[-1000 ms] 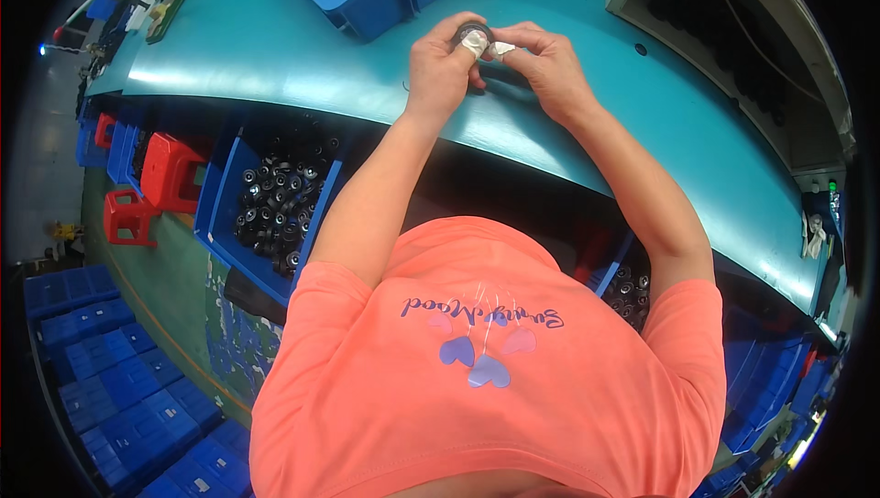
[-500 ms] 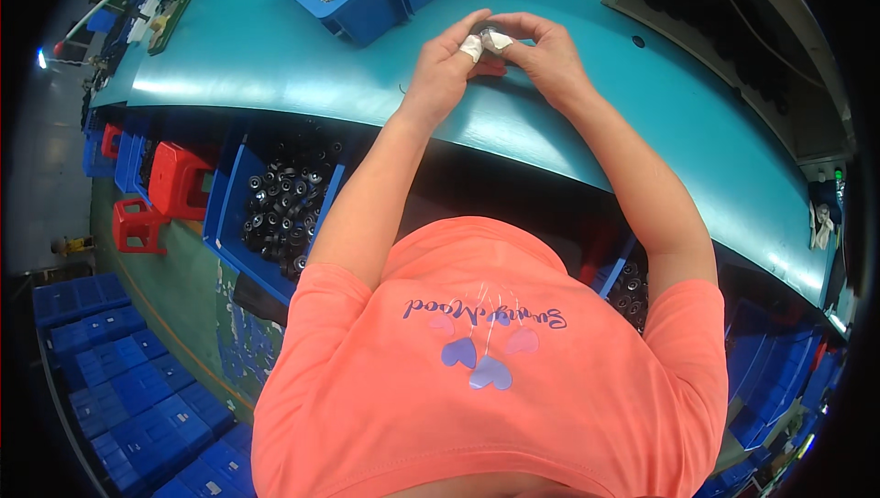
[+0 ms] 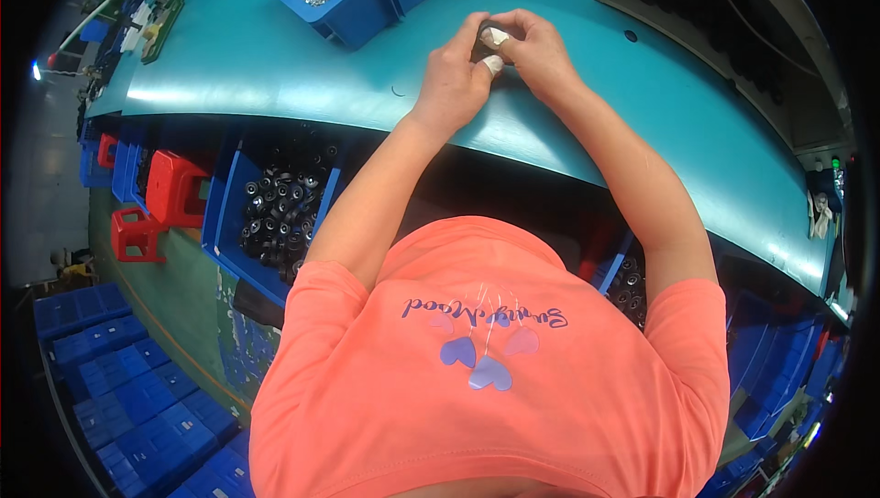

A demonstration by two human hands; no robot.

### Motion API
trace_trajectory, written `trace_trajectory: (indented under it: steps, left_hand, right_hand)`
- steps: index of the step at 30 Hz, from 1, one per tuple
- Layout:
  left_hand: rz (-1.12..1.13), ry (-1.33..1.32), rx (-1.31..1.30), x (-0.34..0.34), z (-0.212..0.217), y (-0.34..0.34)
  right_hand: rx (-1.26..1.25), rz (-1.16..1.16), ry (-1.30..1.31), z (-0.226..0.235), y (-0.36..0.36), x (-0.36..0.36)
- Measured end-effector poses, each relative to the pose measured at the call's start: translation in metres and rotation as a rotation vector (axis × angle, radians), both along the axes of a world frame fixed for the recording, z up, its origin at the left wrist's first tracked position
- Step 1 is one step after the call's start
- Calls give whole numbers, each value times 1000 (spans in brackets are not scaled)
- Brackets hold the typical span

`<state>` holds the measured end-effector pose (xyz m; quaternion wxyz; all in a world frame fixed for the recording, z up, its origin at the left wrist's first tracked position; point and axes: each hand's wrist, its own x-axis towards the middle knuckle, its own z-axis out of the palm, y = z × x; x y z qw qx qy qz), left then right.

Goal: Assembling small mechanical components, specifically inserting small silver parts into bearings or rings at a workstation.

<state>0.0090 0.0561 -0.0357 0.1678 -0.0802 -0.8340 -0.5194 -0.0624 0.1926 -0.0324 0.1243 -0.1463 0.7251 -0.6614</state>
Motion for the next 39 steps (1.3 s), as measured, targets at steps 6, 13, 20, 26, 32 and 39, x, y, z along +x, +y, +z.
trace_trajectory:
  steps: [6,13,20,26,32,39]
  left_hand:
    - [3,-86,146,0,6,2]
    - [-43,-154,422,-4,2,-8]
    - [48,50,85,-4,-5,-3]
    - [77,187,-98,0,0,1]
    - [128,240,-220,2,-2,1]
    - [36,-13,97,0,0,-6]
  right_hand:
    - [-107,130,-162,4,5,0]
    - [-232,278,-190,10,14,-3]
    - [-75,128,-97,10,9,1]
    - [-186,155,-255,1,15,-8]
    - [-192,133,-318,6,13,-4]
    - [-261,218,-327,-1,15,-11]
